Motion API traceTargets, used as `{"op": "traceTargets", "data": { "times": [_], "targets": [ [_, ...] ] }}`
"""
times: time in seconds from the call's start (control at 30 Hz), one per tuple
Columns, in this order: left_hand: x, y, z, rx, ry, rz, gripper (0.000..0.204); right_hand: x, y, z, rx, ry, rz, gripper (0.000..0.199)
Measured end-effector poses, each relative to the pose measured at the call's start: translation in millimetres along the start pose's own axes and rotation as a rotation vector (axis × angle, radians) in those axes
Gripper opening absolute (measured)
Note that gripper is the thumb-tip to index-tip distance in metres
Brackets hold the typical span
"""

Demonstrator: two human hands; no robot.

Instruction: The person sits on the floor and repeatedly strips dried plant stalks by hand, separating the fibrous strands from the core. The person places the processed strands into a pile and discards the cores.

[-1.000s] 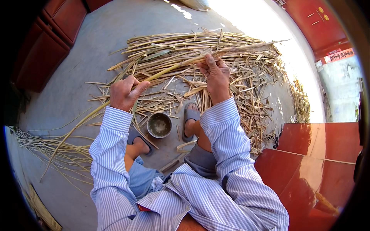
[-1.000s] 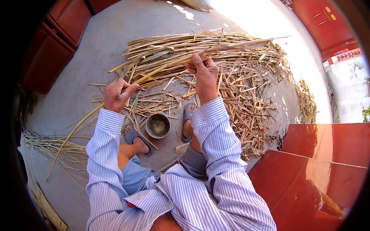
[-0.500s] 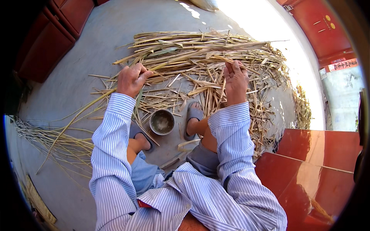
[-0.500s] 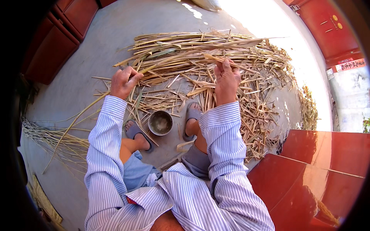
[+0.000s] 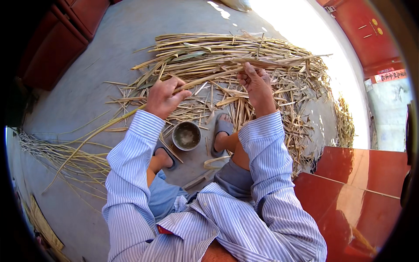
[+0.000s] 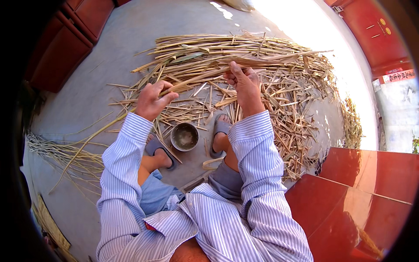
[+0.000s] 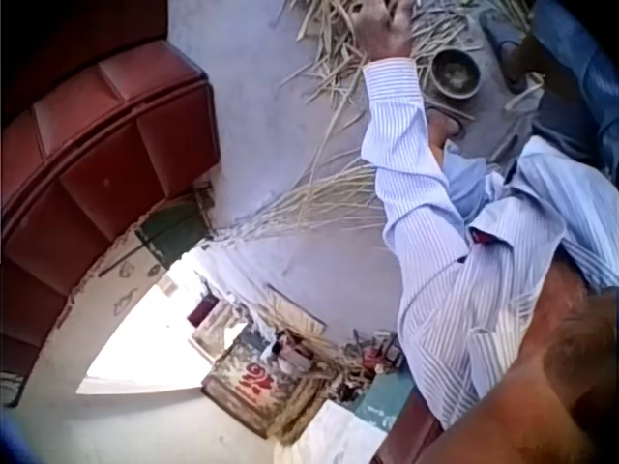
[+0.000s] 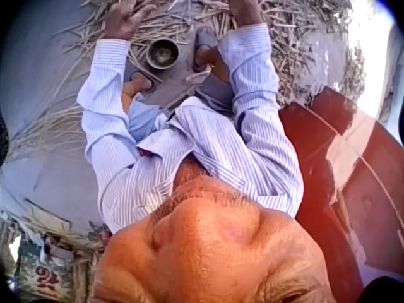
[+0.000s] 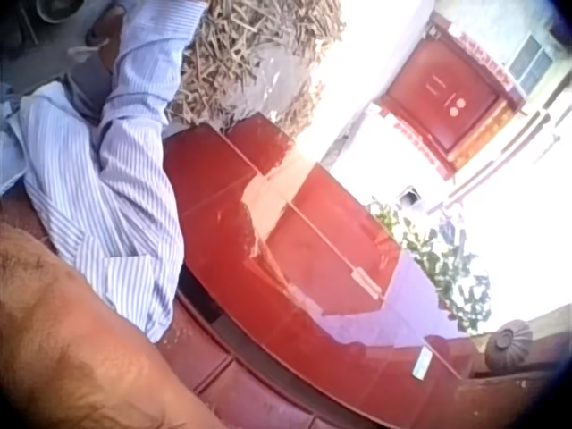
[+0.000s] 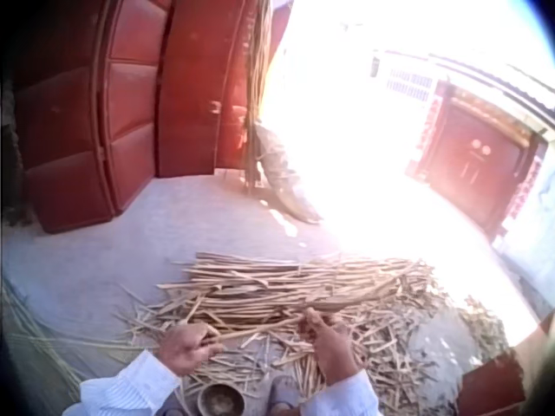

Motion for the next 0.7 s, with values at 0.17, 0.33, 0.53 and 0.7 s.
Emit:
{"op": "traceTargets", "data": {
  "times": [0.17,0.33,0.53,0.7],
  "targets": [
    [-4,-12,12,0.06,-0.284,0.378,0.024,-9,-19,1,-0.075,0.076,-0.072,0.029],
    [-6,-3,5,-0.051,-0.134,0.383,0.021,-6,-8,-15,0.13,0.136,0.026,0.024],
    [-1,22,20,0.15,-0.43,0.489,0.019,-4,-9,-3,0.041,0.063,0.049,0.033],
    [2,27,22,0.171,-0.521,0.501,0.019,-8,-12,-4,-0.018,0.025,0.086,0.041]
  ]
}}
Point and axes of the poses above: each hand's wrist, its own x-axis towards the middle knuckle, its own y-axis out of the back of the hand, z = x × y, the point moved 4 cm from there along x, towards the middle knuckle, and after that the axes turned 12 degrees about z, right-handed, at the moved point
